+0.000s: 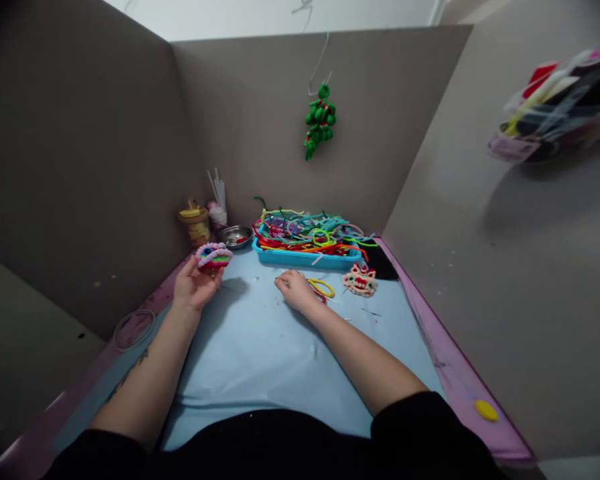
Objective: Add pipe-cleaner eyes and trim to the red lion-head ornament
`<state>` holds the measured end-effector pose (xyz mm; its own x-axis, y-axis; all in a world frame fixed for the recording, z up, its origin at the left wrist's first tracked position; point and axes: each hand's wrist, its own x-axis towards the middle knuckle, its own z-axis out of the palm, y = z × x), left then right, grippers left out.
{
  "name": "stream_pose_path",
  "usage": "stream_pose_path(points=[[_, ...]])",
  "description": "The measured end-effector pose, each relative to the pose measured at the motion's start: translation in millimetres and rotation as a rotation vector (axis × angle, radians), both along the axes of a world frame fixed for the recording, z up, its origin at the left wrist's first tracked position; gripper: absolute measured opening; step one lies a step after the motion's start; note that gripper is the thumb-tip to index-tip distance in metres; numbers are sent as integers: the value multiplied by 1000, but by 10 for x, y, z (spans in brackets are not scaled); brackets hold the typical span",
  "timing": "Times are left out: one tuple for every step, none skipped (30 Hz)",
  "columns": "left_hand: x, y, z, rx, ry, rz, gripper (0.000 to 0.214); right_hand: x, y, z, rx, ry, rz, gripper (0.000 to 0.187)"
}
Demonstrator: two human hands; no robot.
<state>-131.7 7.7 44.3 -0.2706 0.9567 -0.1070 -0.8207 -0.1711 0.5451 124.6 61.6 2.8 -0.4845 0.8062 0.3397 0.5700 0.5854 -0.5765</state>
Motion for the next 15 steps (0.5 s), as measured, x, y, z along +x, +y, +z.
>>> stream_pose_path(points=[[8,3,-4,-2,7,2,17,16,13,2,5,13,-22,20],[16,6,-8,-3,13,2,17,41,21,0,5,14,-29,15],[25,7,-11,-3,22,-1,16,71,24,-6,2,2,-13,11],[36,8,-15,-4,32,-6,16,99,20,-15,-2,-20,22,9],[50,7,-20,-5,44,-13,16,122,10,-25,-6,-49,66,7],[66,5,-24,-7,56,-23,16,136,-4,-35,-6,-81,108,7],[83,3,-28,-8,68,-36,17,140,-21,-44,-1,-114,140,7],[101,-1,-32,-6,81,-52,18,133,-39,-51,9,-144,160,7],[120,-5,-36,-4,94,-68,20,120,-58,-56,23,-171,172,8],[138,-9,-39,-1,109,-82,22,101,-76,-59,39,-193,177,9],[155,-14,-42,1,124,-93,23,81,-93,-60,55,-213,180,10],[172,-18,-46,1,138,-99,25,63,-108,-61,72,-230,177,11],[189,-22,-50,2,152,-106,26,47,-121,-61,84,-245,170,12],[205,-26,-54,7,164,-117,28,35,-133,-60,92,-259,162,12],[222,-30,-58,15,175,-132,30,26,-143,-60,96,-271,156,13]])
